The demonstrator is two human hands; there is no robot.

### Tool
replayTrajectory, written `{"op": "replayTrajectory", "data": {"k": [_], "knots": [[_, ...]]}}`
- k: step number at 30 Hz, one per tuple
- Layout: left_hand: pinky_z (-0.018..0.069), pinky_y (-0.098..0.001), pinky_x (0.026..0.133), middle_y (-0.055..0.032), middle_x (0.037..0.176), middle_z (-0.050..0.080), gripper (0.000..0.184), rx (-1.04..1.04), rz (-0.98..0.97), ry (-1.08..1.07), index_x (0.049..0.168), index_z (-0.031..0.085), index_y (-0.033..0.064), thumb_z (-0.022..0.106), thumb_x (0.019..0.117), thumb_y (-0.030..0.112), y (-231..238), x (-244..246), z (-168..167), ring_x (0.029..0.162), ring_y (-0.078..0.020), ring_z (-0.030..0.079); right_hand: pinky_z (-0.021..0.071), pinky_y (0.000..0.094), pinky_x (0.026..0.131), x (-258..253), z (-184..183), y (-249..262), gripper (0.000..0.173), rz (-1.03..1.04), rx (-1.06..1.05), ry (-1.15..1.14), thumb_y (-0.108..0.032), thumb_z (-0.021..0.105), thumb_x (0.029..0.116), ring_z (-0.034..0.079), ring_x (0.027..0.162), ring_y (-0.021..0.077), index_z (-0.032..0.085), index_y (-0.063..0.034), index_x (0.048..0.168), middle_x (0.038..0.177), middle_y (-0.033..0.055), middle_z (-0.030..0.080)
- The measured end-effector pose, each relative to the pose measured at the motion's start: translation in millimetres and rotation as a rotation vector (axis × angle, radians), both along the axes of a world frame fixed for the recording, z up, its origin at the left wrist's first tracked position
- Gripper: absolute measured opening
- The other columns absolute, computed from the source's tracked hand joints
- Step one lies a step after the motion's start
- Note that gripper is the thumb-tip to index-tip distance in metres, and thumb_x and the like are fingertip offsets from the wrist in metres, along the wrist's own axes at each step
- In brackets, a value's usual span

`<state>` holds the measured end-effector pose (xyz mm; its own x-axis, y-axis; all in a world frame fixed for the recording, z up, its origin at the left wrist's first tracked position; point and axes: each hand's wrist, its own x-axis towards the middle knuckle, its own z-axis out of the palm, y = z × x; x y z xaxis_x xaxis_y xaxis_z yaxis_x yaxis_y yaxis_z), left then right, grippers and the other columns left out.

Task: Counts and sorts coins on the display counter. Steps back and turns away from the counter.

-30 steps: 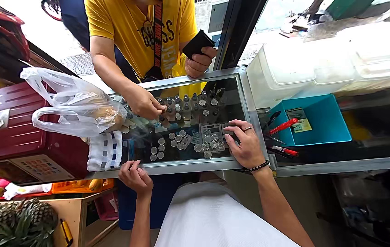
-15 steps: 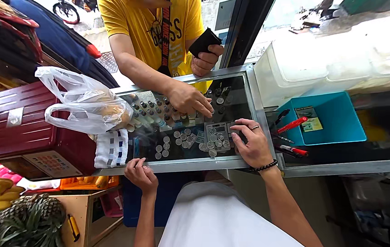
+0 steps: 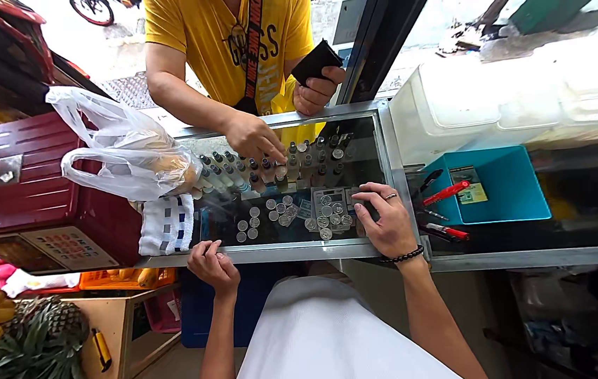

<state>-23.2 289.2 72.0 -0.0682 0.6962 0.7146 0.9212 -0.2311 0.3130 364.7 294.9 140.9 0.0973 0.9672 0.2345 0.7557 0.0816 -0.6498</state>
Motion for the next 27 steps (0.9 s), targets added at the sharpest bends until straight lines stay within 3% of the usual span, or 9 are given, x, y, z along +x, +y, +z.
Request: {"op": "replayTrajectory", "data": {"k": [3,7,10,13,15,18,27], "knots": [[0.0368,-0.0435,0.103,-0.0158,0.11,0.063,0.048,0.004,0.003,-0.003,0.106,0.069,0.0073,0.028,0.1047,0.033,1,0,-1,0.115,-0.03,0.055,0.0446,0.0472,0.11,-1,1,1,0.034,-0.001,-0.006,0.004,-0.033,0.055,0.1023,0.053,0.134,0.0303,0.074,-0.0097,0.118,0.138,0.0134,0.061],[0.036,-0.044,0.103,-0.0153,0.11,0.064,0.048,0.033,0.016,-0.003,0.105,0.069,0.0081,0.028,0.1043,0.032,2,0,-3,0.115,-0.0301,0.055,0.0444,0.0533,0.107,-8,19,22,0.037,-0.023,-0.029,-0.046,-0.029,0.055,0.1017,0.055,0.128,0.0371,0.069,-0.0112,0.132,0.134,0.0149,0.064],[0.0366,-0.0433,0.103,-0.0158,0.11,0.064,0.048,0.041,0.007,-0.001,0.105,0.069,0.0078,0.028,0.1047,0.033,1,0,-3,0.115,-0.0304,0.055,0.0422,0.0618,0.105,-16,28,50,0.044,-0.059,-0.098,-0.218,-0.033,0.05,0.105,0.047,0.135,0.0439,0.059,-0.0197,0.146,0.144,0.0183,0.055],[0.0366,-0.0429,0.103,-0.0154,0.109,0.063,0.048,0.034,0.005,-0.002,0.105,0.069,0.0086,0.028,0.1049,0.034,1,1,-1,0.115,-0.0302,0.055,0.034,0.0722,0.105,-29,29,68,0.048,-0.059,-0.214,-0.342,-0.044,0.04,0.109,0.029,0.148,0.0493,0.05,-0.0288,0.154,0.163,0.0187,0.033],[0.0375,-0.0429,0.104,-0.0157,0.11,0.064,0.049,0.025,0.012,0.001,0.105,0.069,0.0089,0.027,0.1054,0.035,1,2,2,0.116,-0.0304,0.055,0.0321,0.0723,0.106,-39,29,77,0.048,-0.028,-0.217,-0.381,-0.045,0.036,0.1095,0.024,0.15,0.049,0.048,-0.0329,0.155,0.167,0.0186,0.026],[0.038,-0.0427,0.102,-0.0157,0.11,0.064,0.05,0.033,0.013,-0.011,0.105,0.069,0.0092,0.027,0.1055,0.035,1,2,0,0.115,-0.0301,0.056,0.0311,0.0721,0.107,-59,34,89,0.046,0.052,-0.176,-0.363,-0.042,0.038,0.1101,0.022,0.151,0.0489,0.049,-0.0308,0.154,0.168,0.0192,0.023],[0.0359,-0.0434,0.104,-0.0147,0.115,0.063,0.047,0.048,0.022,-0.043,0.108,0.069,0.0099,0.028,0.1057,0.034,1,3,-9,0.118,-0.0289,0.054,0.0243,0.0673,0.115,-96,37,151,0.045,0.195,-0.314,-0.482,-0.045,0.038,0.1082,0.02,0.153,0.0464,0.05,-0.04,0.152,0.167,0.0173,0.028]]}}
